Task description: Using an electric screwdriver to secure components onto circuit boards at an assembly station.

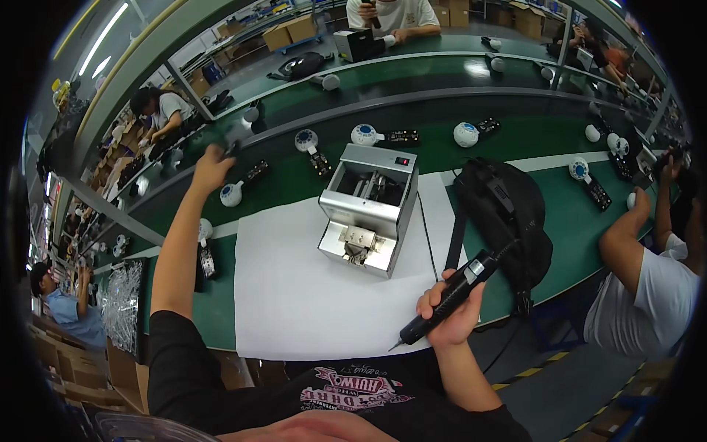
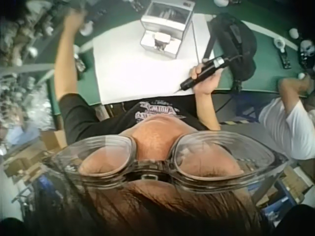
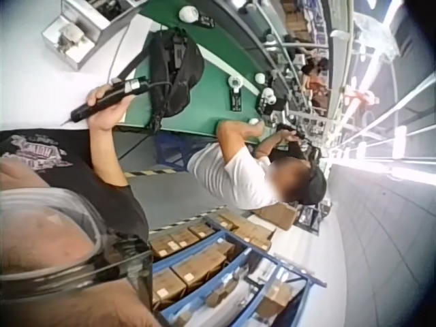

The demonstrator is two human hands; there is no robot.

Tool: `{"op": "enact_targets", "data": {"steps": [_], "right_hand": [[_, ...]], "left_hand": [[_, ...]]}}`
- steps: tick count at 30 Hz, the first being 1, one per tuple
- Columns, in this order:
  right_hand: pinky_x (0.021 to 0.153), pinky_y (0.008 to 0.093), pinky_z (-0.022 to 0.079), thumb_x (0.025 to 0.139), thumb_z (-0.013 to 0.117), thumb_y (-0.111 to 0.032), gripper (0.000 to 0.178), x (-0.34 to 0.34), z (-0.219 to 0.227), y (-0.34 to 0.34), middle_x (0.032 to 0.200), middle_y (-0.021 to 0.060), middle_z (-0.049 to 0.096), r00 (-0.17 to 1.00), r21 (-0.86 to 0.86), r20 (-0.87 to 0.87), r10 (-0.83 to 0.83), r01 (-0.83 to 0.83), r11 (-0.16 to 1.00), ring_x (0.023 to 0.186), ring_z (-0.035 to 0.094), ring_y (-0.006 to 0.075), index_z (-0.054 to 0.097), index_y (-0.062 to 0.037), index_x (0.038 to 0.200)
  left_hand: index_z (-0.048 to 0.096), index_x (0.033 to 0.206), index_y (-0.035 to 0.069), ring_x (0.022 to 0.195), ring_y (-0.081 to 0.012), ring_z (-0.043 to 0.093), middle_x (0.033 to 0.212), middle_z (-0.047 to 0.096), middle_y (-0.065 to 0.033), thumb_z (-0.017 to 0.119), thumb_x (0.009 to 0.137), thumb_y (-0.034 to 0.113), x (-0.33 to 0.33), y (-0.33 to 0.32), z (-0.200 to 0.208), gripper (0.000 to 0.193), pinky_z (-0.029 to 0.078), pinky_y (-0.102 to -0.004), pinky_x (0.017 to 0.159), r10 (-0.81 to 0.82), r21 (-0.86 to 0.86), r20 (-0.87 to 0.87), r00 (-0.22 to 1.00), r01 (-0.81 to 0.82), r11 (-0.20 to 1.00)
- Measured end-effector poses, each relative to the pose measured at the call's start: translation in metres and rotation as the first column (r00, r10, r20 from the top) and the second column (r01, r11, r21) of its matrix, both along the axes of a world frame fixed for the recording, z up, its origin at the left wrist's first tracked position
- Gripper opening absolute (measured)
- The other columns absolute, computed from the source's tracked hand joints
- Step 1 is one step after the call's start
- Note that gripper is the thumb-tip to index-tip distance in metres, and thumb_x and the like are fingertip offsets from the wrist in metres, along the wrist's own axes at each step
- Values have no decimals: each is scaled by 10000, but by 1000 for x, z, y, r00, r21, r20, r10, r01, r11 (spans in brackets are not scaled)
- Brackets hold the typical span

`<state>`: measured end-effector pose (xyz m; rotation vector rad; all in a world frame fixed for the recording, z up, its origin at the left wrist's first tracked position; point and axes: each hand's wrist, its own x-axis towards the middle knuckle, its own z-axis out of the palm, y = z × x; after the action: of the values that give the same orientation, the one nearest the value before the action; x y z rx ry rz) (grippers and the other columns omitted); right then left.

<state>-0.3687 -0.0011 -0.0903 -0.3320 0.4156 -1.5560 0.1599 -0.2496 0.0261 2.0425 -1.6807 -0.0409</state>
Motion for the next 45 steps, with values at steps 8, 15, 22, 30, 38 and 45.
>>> {"op": "enact_targets", "data": {"steps": [8, 15, 22, 30, 38, 45], "right_hand": [[601, 388, 470, 1035, 256, -665, 706, 3, -3, 5, 717, 64, 565, 999, -45, 0, 33, -33, 998, 544, 533, 214, 572, -59, 1211], [609, 385, 471, 1032, 259, -673, 713, -1, -4, 12, 726, 64, 568, 998, -86, 6, 58, -57, 995, 556, 536, 210, 577, -62, 1216], [609, 382, 471, 1032, 262, -674, 713, -2, -4, 11, 728, 63, 567, 997, -110, -3, 80, -79, 991, 561, 535, 208, 579, -64, 1221], [597, 370, 458, 1032, 270, -675, 714, 2, -4, 10, 728, 62, 559, 995, -116, -17, 100, -102, 988, 560, 522, 202, 576, -59, 1221], [610, 368, 445, 1022, 297, -689, 711, -3, -8, 11, 754, 78, 588, 990, -171, -28, 136, -139, 975, 570, 524, 215, 543, -64, 1256], [599, 344, 426, 1030, 334, -664, 691, 0, -3, 11, 738, 58, 547, 991, -143, -88, 101, -113, 983, 554, 480, 172, 558, -41, 1225]], "left_hand": [[511, 1188, -58, 921, -441, 694, 956, 704, -276, 673, 838, 279, -125, 3, -68, 512, 552, -502, 830, 57, -15, 207, 977, -55, 998], [534, 1297, 11, 1107, -437, 654, 1124, 664, -313, 666, 854, 254, -124, -9, -95, 523, 552, -449, 909, 139, 28, 231, 963, -149, 988], [646, 1309, 83, 1198, -438, 602, 1435, 482, -315, 654, 879, 455, -104, -41, -72, 570, 501, -448, 1013, 80, 326, 131, 988, -119, 938], [635, 1349, 44, 1345, -428, 485, 1558, 391, -230, 665, 814, 645, -145, -8, -63, 806, 454, -465, 1074, 405, 376, 125, 906, -421, 825], [674, 1254, 21, 1322, -420, 454, 1511, 399, -204, 700, 810, 518, -84, 12, -79, 667, 467, -502, 1040, 378, 265, 7, 926, -366, 892], [732, 1001, -37, 1267, -444, 482, 1478, 436, -236, 708, 794, 400, -69, 162, -70, 484, 452, -489, 1052, 165, -48, -20, 986, -166, 985]]}}
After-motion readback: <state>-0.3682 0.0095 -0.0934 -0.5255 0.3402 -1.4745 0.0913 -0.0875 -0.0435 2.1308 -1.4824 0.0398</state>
